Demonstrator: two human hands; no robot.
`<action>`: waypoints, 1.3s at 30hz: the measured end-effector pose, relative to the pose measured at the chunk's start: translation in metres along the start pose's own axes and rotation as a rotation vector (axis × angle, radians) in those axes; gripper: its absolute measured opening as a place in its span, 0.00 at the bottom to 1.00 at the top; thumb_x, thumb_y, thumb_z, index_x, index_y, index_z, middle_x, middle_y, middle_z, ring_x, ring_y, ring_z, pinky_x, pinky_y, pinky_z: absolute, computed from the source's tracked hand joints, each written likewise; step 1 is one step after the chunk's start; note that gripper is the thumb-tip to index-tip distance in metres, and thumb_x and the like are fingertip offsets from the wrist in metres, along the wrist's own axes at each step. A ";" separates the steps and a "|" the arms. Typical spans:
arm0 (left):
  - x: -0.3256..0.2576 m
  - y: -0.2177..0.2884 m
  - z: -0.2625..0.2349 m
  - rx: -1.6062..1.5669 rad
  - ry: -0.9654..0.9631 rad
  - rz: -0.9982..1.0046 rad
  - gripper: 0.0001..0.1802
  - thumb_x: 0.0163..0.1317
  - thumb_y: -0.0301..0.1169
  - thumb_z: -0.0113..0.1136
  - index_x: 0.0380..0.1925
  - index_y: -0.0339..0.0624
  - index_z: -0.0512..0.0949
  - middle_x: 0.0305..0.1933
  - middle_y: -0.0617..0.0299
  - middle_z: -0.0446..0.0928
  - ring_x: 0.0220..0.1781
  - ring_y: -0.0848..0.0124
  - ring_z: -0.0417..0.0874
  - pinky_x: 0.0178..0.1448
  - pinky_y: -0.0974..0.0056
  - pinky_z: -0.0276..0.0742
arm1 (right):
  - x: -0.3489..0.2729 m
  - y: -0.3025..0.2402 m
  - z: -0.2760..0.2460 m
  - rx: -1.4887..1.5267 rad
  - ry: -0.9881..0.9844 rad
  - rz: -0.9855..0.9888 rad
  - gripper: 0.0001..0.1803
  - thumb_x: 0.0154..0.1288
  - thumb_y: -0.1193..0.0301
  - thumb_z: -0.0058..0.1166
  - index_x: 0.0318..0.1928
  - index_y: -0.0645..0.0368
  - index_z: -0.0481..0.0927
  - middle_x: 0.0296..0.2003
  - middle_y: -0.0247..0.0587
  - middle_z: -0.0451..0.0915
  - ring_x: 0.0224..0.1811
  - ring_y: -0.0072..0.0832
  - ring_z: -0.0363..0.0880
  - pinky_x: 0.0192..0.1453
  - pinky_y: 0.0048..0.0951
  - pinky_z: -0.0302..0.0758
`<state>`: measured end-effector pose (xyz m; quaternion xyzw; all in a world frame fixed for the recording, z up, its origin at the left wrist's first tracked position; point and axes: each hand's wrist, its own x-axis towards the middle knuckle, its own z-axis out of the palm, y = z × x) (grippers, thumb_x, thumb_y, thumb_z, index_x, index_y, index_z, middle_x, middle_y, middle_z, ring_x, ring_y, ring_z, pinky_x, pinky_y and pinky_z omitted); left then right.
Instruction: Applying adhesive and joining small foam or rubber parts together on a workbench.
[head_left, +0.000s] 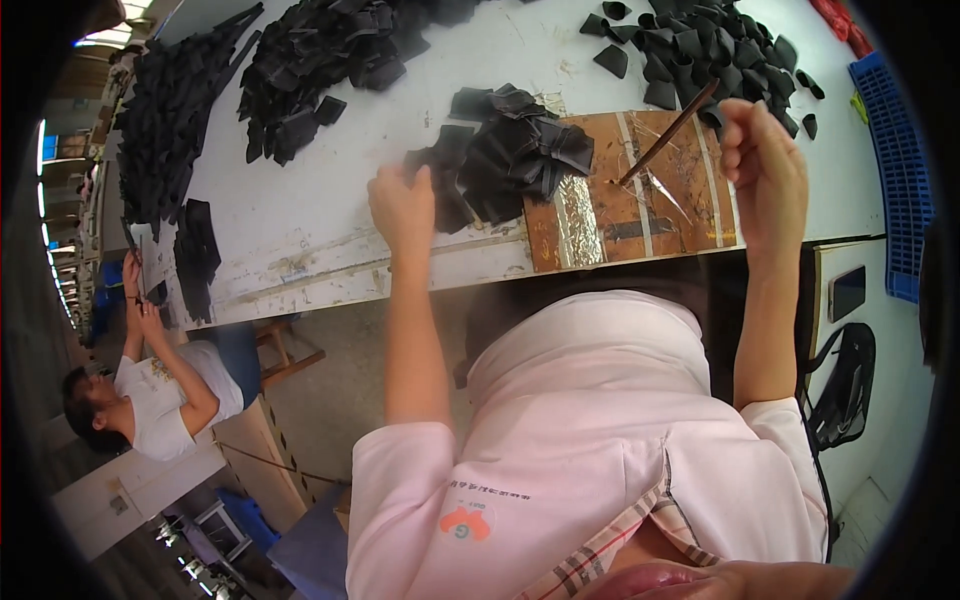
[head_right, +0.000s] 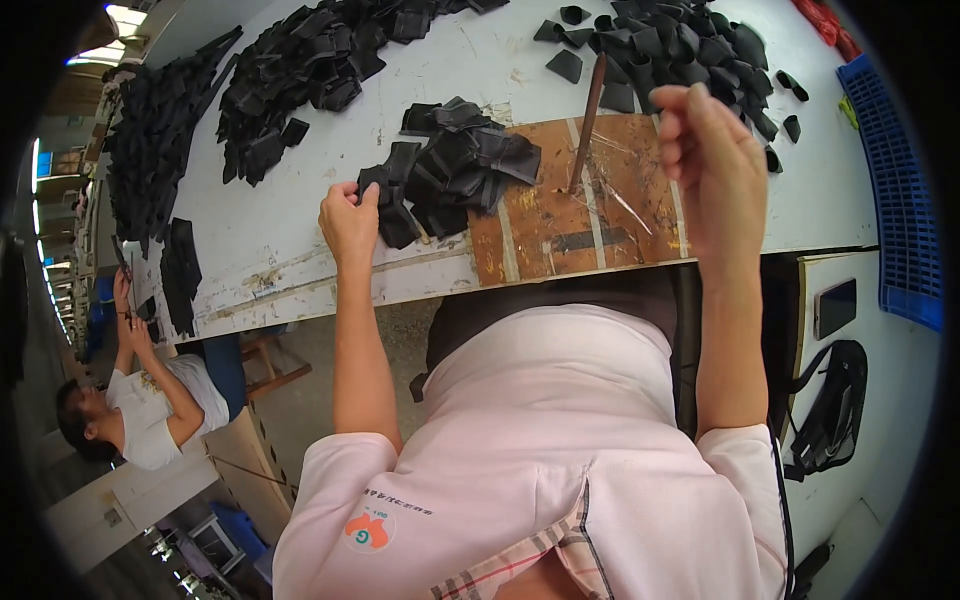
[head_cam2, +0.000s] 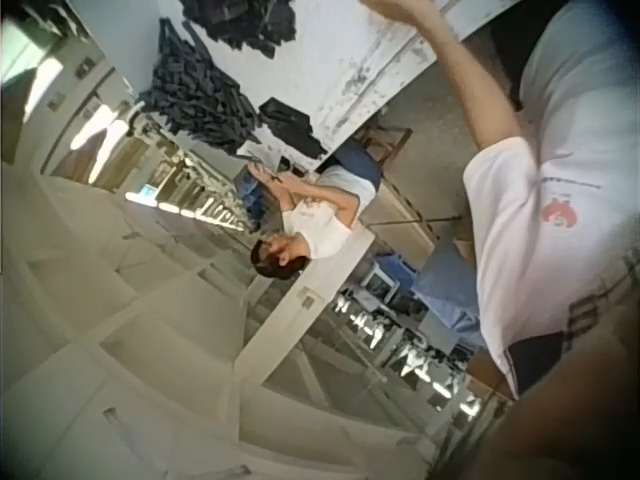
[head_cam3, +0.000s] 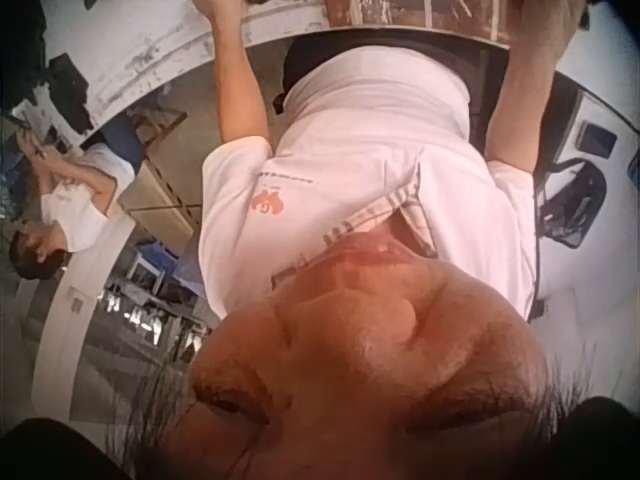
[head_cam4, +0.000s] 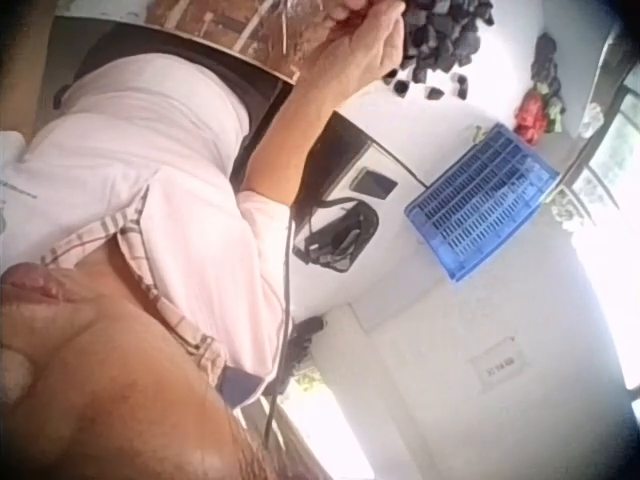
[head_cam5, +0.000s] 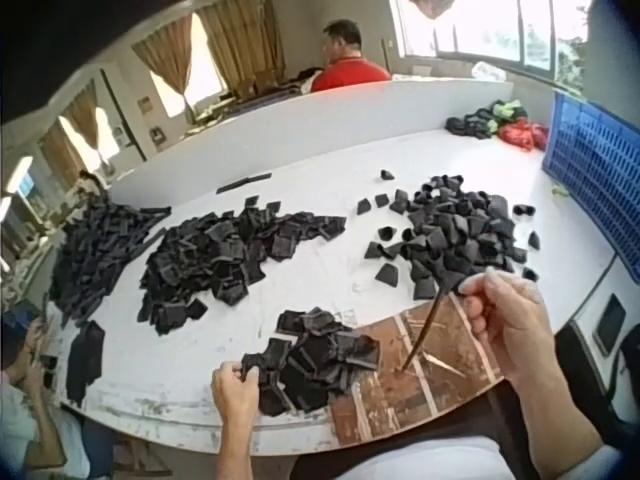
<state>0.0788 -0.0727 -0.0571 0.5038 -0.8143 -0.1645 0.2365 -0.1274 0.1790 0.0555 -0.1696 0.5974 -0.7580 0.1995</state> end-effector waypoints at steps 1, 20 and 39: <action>0.003 -0.010 0.000 0.005 0.000 -0.001 0.13 0.51 0.31 0.57 0.34 0.34 0.73 0.36 0.49 0.73 0.34 0.52 0.75 0.40 0.55 0.70 | -0.010 0.008 0.007 -0.021 -0.031 0.070 0.15 0.65 0.64 0.44 0.35 0.64 0.78 0.20 0.27 0.72 0.19 0.11 0.65 0.21 0.12 0.61; -0.079 0.112 -0.053 -1.419 -0.290 0.013 0.09 0.52 0.23 0.56 0.36 0.37 0.72 0.40 0.57 0.72 0.35 0.71 0.74 0.32 0.70 0.71 | -0.033 0.043 0.062 0.466 -0.409 0.597 0.04 0.59 0.73 0.53 0.33 0.61 0.74 0.27 0.29 0.75 0.25 0.14 0.73 0.26 0.14 0.71; -0.069 0.111 -0.048 -1.648 -0.956 -0.415 0.06 0.55 0.25 0.56 0.32 0.35 0.75 0.26 0.60 0.75 0.24 0.76 0.74 0.25 0.75 0.67 | -0.033 0.037 0.042 0.067 -0.405 0.365 0.06 0.56 0.71 0.56 0.32 0.60 0.76 0.25 0.27 0.74 0.24 0.10 0.69 0.27 0.11 0.66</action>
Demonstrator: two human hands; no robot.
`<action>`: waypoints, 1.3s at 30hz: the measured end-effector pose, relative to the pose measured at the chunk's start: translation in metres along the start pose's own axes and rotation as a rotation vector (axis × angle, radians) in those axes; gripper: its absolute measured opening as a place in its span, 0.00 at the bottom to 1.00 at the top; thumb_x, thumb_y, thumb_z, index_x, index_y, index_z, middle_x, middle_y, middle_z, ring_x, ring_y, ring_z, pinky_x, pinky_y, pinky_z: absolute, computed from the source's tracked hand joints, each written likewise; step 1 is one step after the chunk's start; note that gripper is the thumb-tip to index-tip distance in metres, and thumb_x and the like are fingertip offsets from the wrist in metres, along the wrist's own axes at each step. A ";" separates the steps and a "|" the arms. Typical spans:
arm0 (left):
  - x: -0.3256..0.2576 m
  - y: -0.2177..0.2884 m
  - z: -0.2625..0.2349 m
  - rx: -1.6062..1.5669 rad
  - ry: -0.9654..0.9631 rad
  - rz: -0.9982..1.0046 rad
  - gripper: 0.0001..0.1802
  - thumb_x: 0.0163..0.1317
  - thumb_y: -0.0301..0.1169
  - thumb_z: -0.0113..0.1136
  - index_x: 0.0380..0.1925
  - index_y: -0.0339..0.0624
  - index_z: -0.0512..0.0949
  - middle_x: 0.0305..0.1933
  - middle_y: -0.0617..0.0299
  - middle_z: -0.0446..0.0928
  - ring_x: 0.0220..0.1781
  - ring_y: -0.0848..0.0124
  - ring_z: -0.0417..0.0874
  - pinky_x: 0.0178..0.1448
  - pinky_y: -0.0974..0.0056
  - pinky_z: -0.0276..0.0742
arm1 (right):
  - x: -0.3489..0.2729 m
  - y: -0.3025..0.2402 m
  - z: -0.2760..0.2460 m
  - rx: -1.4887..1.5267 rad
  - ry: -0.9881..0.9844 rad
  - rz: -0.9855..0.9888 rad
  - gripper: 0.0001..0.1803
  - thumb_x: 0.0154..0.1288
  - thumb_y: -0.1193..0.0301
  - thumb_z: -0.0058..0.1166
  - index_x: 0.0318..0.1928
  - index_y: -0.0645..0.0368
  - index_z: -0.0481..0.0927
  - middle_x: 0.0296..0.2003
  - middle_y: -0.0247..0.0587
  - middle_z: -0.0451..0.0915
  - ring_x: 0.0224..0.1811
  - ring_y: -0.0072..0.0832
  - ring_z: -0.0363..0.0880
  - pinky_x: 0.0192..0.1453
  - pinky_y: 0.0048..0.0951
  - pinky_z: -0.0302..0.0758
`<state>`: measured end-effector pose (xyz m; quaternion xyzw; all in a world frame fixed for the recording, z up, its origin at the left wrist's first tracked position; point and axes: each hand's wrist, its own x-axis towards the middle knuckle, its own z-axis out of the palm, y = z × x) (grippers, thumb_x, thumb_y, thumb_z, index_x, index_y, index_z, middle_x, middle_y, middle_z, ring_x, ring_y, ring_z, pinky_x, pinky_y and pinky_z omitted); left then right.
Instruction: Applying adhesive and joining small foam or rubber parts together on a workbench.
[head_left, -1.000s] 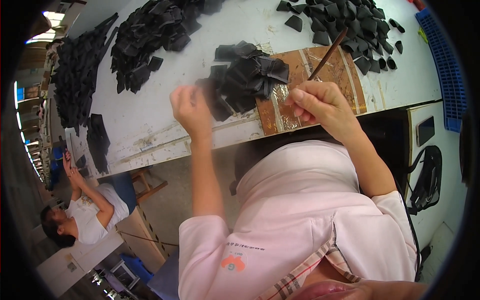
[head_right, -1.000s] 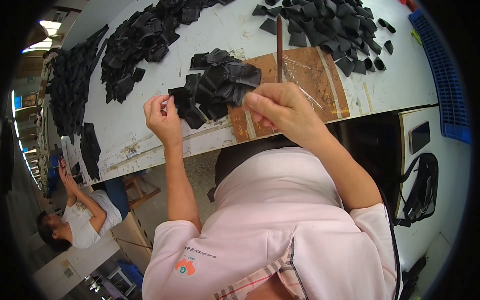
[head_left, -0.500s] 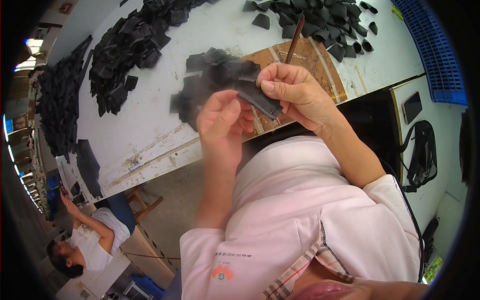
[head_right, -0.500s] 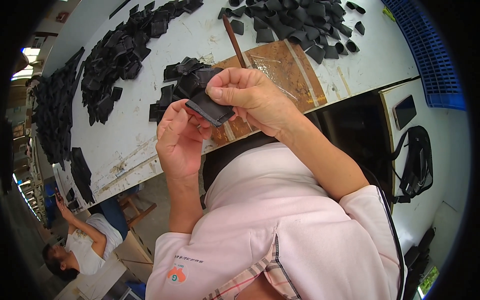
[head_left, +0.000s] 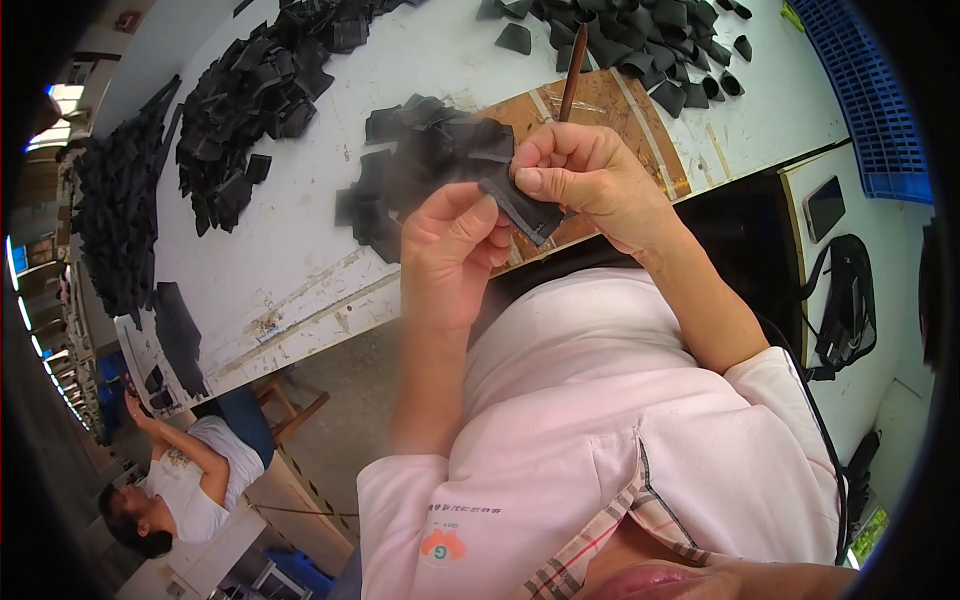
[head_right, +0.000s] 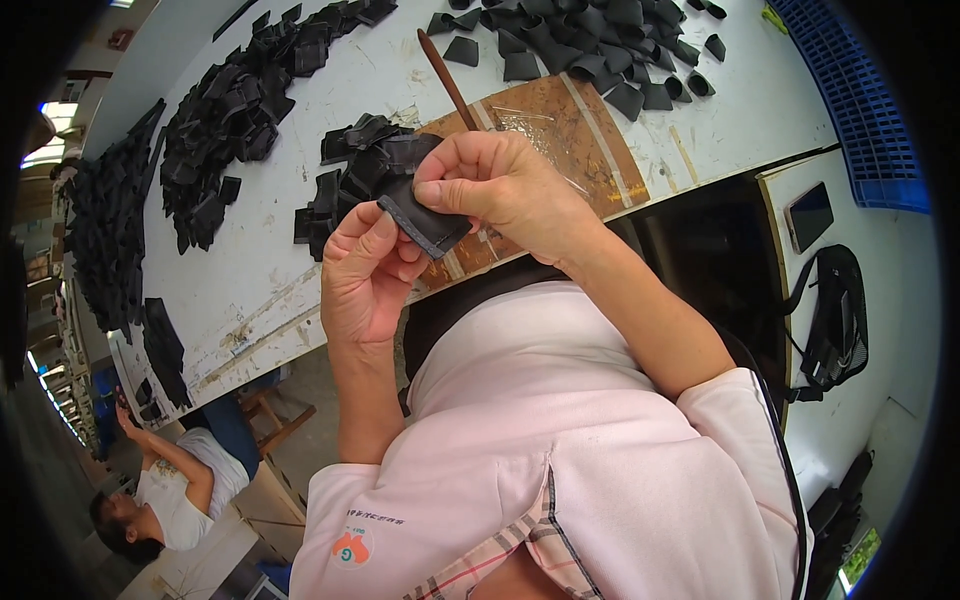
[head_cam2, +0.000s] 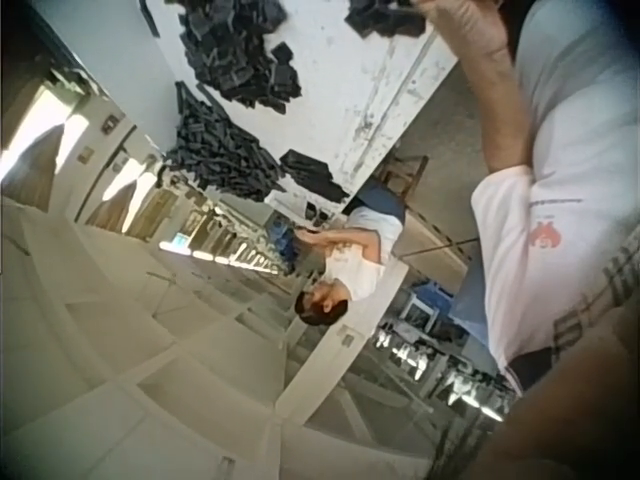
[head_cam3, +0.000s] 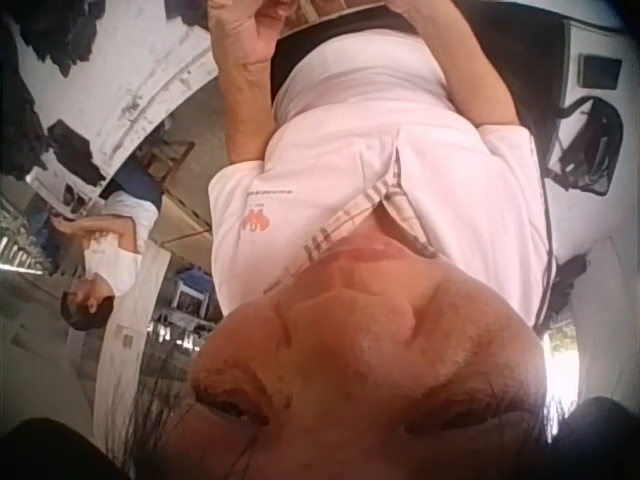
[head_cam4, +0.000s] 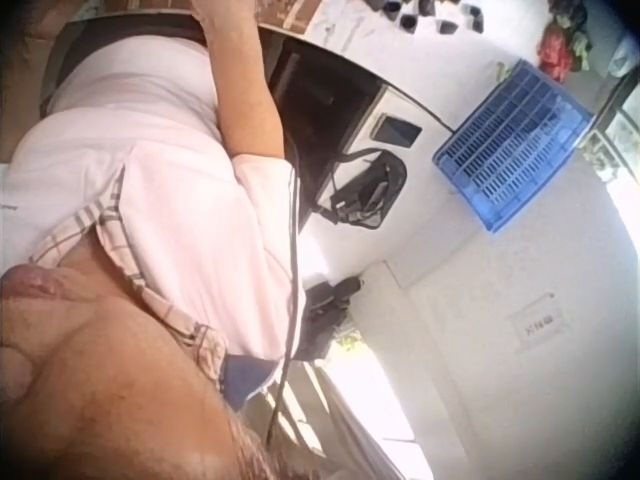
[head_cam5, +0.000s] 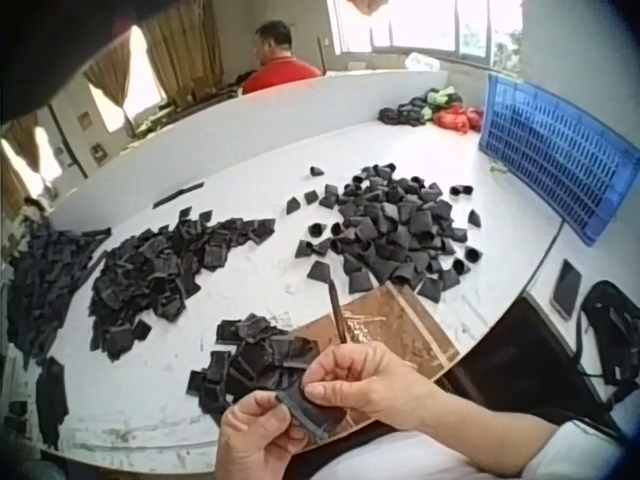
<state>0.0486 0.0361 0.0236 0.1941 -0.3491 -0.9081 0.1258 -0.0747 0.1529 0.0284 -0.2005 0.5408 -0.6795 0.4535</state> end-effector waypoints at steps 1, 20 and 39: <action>0.000 -0.001 0.002 0.002 -0.002 -0.002 0.06 0.55 0.25 0.56 0.32 0.35 0.75 0.26 0.60 0.75 0.24 0.76 0.74 0.25 0.75 0.67 | 0.000 0.001 0.000 -0.086 -0.015 -0.041 0.07 0.57 0.71 0.55 0.32 0.61 0.76 0.25 0.28 0.74 0.24 0.11 0.69 0.28 0.12 0.67; 0.019 -0.013 0.038 0.278 0.236 0.386 0.07 0.52 0.16 0.53 0.33 0.32 0.71 0.23 0.61 0.73 0.12 0.84 0.63 0.15 0.79 0.58 | -0.003 0.004 0.011 -0.913 0.535 -0.746 0.06 0.45 0.80 0.55 0.28 0.63 0.77 0.22 0.36 0.74 0.20 0.23 0.73 0.21 0.20 0.68; 0.031 0.030 0.064 -0.690 -0.486 -0.174 0.11 0.58 0.19 0.37 0.39 0.32 0.68 0.32 0.49 0.73 0.09 0.84 0.57 0.11 0.77 0.50 | -0.010 -0.086 -0.003 0.034 -0.086 -0.085 0.12 0.61 0.64 0.51 0.26 0.57 0.72 0.20 0.23 0.65 0.19 0.09 0.58 0.17 0.12 0.53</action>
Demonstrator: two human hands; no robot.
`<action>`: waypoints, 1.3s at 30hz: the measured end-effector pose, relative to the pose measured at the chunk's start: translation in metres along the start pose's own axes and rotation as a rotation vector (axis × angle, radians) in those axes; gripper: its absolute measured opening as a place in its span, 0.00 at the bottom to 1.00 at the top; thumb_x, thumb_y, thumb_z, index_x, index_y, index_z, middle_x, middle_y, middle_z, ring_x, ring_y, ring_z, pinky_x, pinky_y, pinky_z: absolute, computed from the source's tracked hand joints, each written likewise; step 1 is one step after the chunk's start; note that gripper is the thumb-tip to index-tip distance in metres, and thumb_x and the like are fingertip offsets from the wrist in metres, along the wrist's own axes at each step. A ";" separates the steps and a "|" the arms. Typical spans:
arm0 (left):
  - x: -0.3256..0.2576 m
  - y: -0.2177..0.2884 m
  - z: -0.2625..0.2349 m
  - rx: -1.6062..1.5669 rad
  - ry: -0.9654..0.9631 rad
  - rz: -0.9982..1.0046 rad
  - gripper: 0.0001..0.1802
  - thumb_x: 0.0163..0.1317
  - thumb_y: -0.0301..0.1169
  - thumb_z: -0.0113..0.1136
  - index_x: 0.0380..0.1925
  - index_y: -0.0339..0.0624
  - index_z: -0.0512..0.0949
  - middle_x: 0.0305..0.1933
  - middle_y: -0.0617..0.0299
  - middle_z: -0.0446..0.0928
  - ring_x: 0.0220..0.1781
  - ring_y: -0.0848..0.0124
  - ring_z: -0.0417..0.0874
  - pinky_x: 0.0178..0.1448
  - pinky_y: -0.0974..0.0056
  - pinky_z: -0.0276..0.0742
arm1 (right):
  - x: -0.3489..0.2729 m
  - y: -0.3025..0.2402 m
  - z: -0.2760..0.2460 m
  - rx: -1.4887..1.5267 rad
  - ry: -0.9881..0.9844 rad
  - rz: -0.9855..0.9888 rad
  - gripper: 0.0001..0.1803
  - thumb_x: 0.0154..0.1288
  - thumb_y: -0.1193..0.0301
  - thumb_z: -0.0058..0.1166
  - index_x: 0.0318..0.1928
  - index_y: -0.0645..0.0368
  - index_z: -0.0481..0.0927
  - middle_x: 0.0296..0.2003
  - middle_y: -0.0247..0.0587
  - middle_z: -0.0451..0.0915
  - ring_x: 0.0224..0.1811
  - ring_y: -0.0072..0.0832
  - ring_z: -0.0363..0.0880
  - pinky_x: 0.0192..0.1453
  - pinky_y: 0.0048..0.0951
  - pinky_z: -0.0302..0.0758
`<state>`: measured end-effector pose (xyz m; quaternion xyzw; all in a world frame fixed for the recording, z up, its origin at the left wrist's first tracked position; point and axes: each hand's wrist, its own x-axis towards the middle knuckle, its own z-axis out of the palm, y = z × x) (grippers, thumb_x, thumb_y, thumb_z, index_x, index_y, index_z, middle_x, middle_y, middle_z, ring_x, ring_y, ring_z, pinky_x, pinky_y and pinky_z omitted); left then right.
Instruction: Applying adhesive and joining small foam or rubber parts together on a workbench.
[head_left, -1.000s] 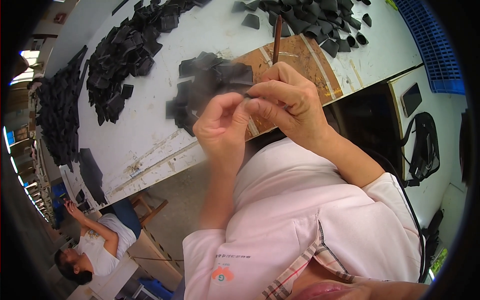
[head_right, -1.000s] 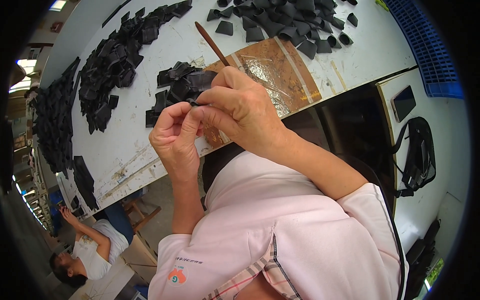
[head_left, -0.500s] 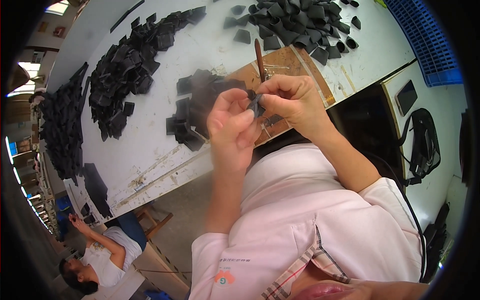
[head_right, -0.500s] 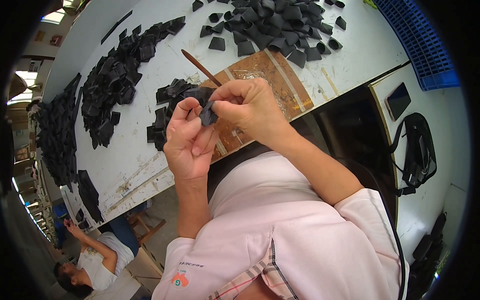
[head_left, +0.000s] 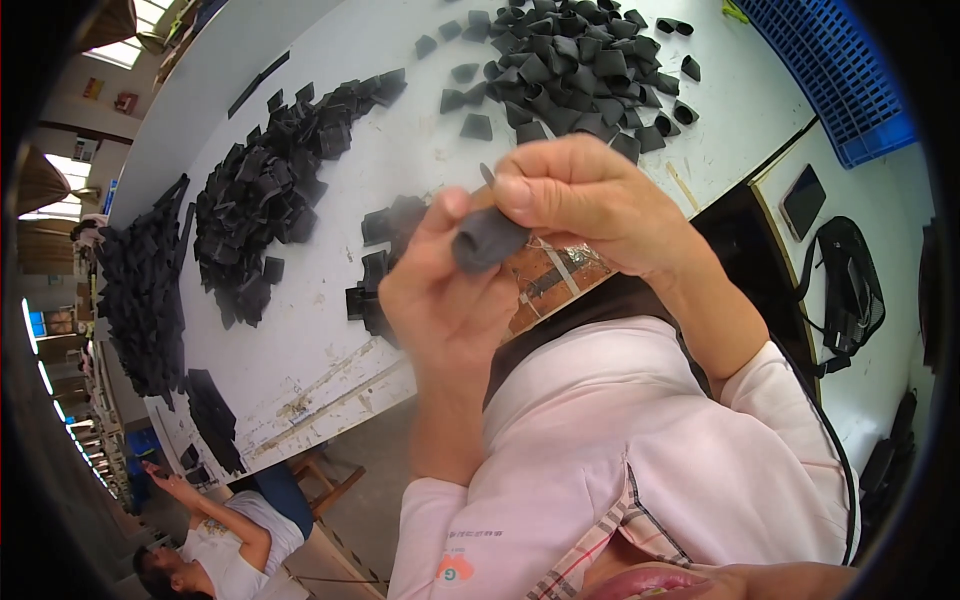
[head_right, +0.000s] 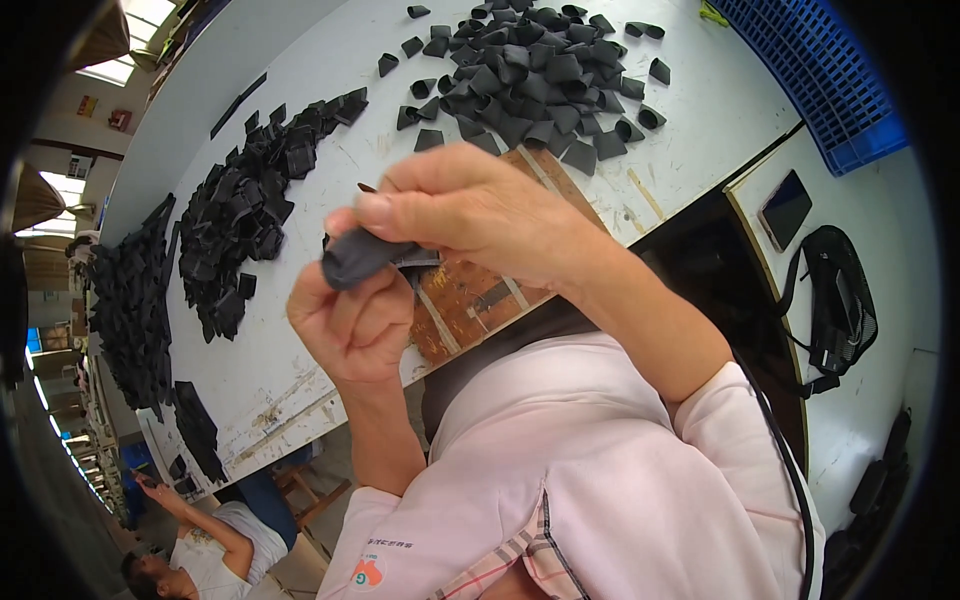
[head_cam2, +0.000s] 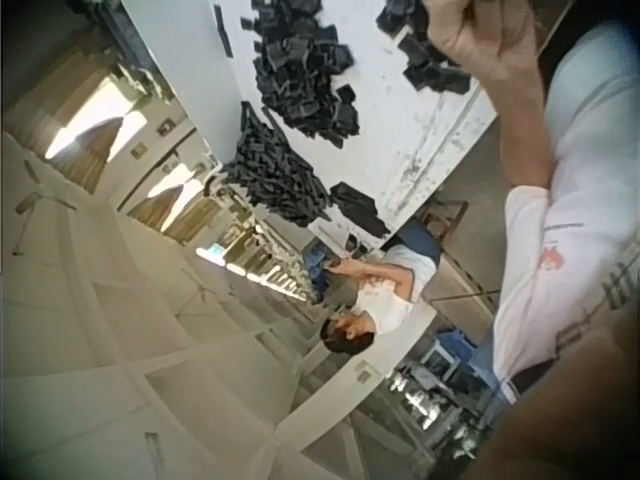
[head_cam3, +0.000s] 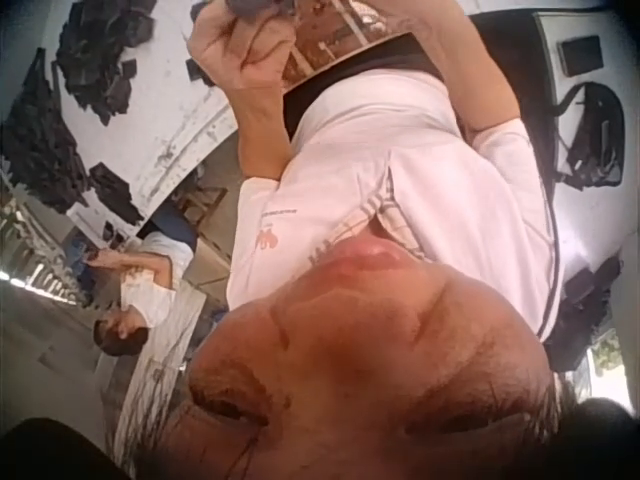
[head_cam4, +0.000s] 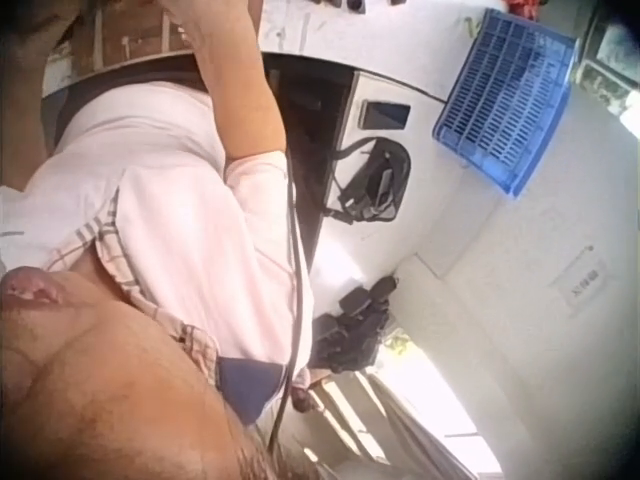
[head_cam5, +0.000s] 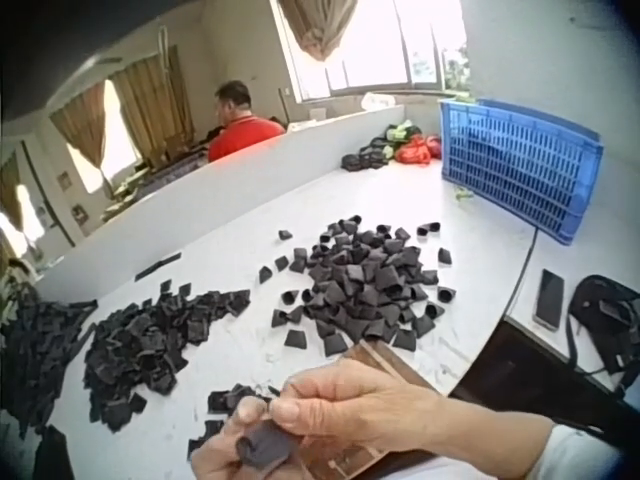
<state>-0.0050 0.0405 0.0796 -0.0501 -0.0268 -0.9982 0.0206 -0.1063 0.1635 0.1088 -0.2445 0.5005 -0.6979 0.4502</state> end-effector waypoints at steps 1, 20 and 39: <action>0.009 0.005 0.007 -0.027 -0.133 -0.102 0.12 0.59 0.20 0.38 0.41 0.32 0.69 0.32 0.50 0.74 0.09 0.85 0.56 0.12 0.77 0.49 | 0.005 -0.009 0.003 -0.138 -0.017 -0.084 0.12 0.61 0.63 0.51 0.25 0.57 0.72 0.19 0.23 0.65 0.18 0.09 0.58 0.17 0.12 0.52; 0.023 -0.015 0.000 1.311 0.356 0.688 0.18 0.53 0.22 0.56 0.45 0.33 0.69 0.37 0.58 0.74 0.36 0.76 0.74 0.39 0.75 0.69 | 0.025 0.034 -0.031 -0.426 0.159 -0.245 0.13 0.61 0.62 0.50 0.29 0.60 0.74 0.21 0.26 0.69 0.21 0.13 0.62 0.23 0.14 0.60; 0.022 -0.020 -0.009 0.997 0.196 0.796 0.07 0.64 0.27 0.45 0.33 0.33 0.68 0.35 0.56 0.71 0.38 0.71 0.72 0.50 0.66 0.69 | 0.015 0.033 -0.008 -0.849 0.382 -0.875 0.05 0.48 0.78 0.57 0.29 0.60 0.78 0.20 0.34 0.73 0.19 0.24 0.72 0.22 0.22 0.67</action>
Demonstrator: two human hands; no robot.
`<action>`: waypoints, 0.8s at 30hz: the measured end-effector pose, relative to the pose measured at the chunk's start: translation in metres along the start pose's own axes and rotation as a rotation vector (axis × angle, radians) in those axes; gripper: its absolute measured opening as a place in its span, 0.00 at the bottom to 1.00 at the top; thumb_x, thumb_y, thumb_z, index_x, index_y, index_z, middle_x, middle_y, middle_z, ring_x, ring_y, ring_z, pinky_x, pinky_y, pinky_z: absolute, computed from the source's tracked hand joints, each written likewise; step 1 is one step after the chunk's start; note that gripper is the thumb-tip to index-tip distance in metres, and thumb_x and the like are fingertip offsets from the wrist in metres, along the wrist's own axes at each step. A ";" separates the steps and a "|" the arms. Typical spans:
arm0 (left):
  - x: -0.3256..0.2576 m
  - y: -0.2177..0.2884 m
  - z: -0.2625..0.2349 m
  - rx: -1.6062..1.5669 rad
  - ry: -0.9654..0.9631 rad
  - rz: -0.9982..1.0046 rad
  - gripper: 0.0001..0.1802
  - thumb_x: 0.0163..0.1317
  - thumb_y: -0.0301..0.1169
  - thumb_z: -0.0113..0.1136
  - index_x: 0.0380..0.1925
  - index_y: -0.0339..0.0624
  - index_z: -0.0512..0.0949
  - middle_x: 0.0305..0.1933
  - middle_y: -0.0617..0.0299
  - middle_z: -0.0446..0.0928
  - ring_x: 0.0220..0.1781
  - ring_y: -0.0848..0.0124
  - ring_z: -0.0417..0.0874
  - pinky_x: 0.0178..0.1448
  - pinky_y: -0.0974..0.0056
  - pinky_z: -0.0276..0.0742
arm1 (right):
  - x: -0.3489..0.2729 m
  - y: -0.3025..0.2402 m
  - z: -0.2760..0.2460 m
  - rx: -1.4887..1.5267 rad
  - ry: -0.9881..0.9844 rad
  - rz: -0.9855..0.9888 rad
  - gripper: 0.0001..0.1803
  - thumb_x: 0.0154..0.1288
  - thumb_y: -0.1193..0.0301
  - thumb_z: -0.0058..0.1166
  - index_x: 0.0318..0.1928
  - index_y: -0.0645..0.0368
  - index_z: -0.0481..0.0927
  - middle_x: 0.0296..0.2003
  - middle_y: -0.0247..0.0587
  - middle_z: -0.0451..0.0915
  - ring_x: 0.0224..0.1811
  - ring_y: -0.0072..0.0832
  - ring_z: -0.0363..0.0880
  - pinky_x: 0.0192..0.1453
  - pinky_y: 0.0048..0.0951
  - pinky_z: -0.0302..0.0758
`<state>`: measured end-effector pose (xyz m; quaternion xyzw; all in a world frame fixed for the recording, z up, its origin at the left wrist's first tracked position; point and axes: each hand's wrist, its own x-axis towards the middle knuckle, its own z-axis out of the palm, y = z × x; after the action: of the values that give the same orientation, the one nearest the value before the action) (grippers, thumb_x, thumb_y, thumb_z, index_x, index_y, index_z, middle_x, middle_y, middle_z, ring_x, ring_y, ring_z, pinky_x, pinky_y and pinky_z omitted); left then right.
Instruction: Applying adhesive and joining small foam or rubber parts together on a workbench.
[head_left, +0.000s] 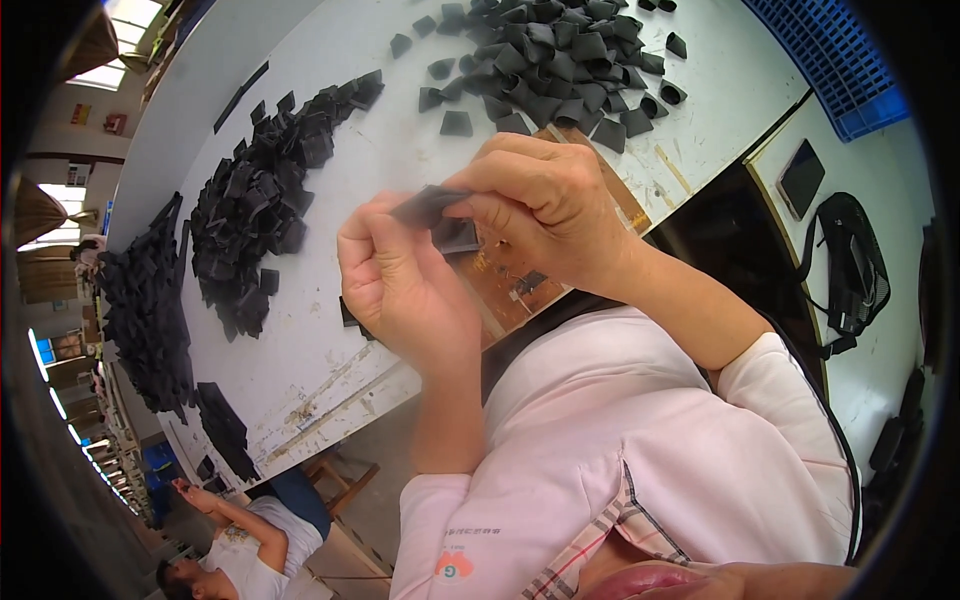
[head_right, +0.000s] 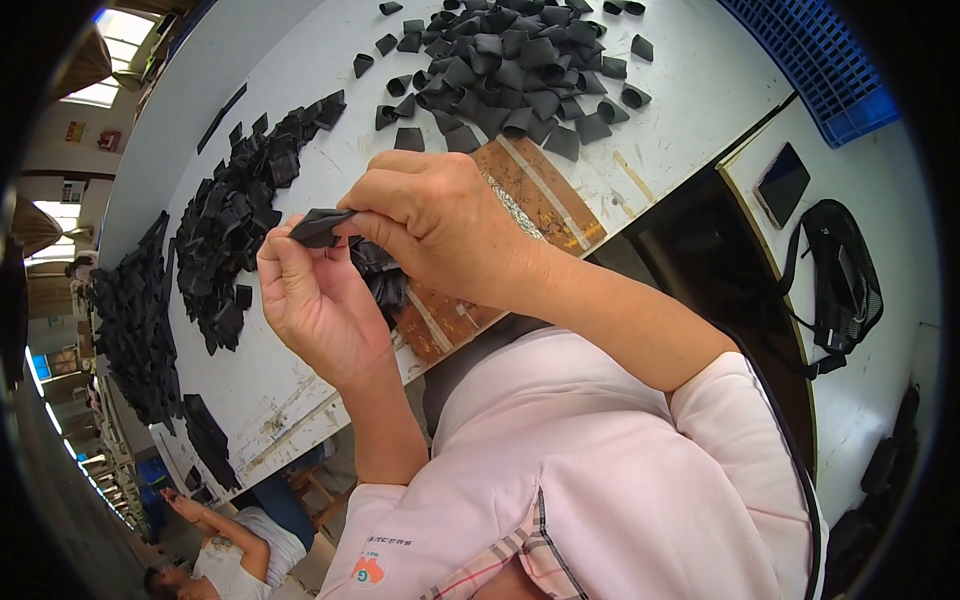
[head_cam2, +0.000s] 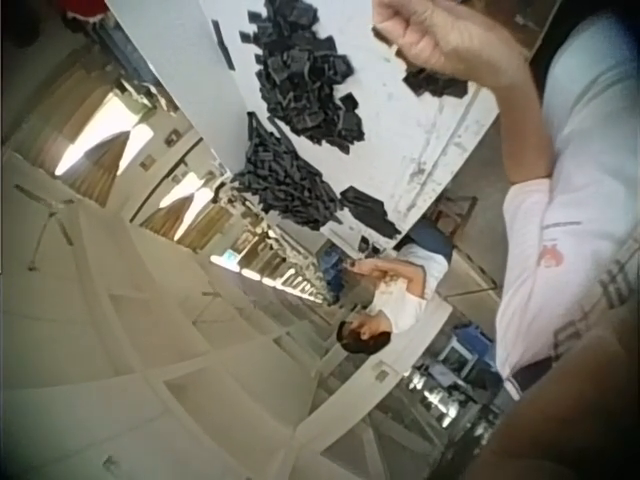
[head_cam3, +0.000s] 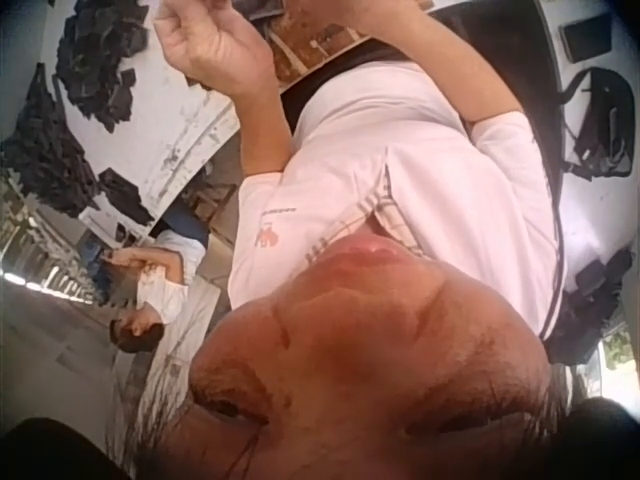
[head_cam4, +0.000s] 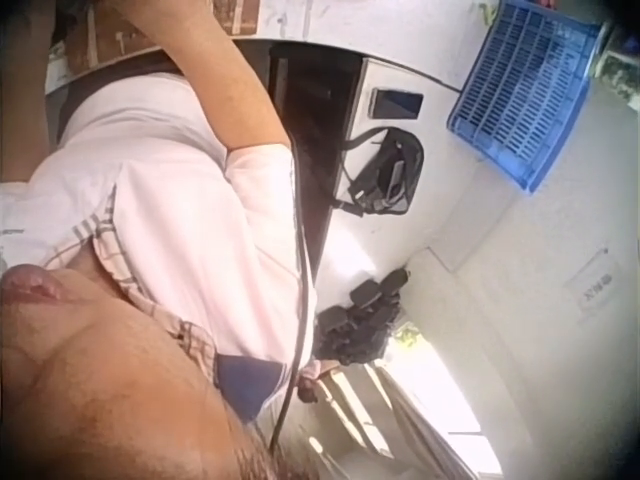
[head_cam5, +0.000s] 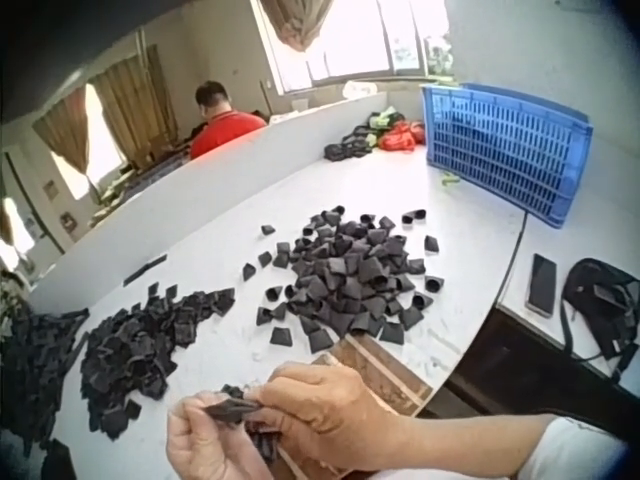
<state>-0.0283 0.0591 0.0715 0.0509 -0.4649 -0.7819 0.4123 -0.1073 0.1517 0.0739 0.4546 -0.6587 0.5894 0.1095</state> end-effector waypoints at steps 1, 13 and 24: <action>0.001 0.000 0.001 -0.006 0.021 -0.012 0.07 0.64 0.27 0.45 0.33 0.33 0.68 0.35 0.57 0.71 0.39 0.71 0.71 0.50 0.66 0.69 | 0.003 0.000 -0.001 0.016 -0.031 0.020 0.04 0.49 0.78 0.56 0.29 0.60 0.79 0.20 0.34 0.73 0.19 0.24 0.72 0.22 0.22 0.67; -0.007 -0.002 -0.004 0.084 0.050 0.010 0.06 0.63 0.27 0.47 0.33 0.34 0.68 0.36 0.59 0.71 0.39 0.75 0.70 0.46 0.70 0.67 | -0.001 0.007 -0.002 0.053 -0.064 -0.018 0.06 0.50 0.73 0.58 0.26 0.61 0.75 0.18 0.36 0.70 0.20 0.29 0.69 0.22 0.26 0.65; 0.019 0.011 -0.007 0.471 -0.307 0.103 0.05 0.56 0.24 0.56 0.32 0.34 0.77 0.32 0.64 0.75 0.33 0.80 0.72 0.40 0.76 0.68 | 0.007 -0.011 -0.018 -0.078 -0.173 0.049 0.05 0.51 0.75 0.57 0.29 0.61 0.75 0.20 0.37 0.69 0.20 0.29 0.68 0.21 0.24 0.64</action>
<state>-0.0314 0.0387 0.0818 0.0028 -0.6927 -0.6290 0.3530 -0.1100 0.1653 0.0914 0.4829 -0.6989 0.5246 0.0554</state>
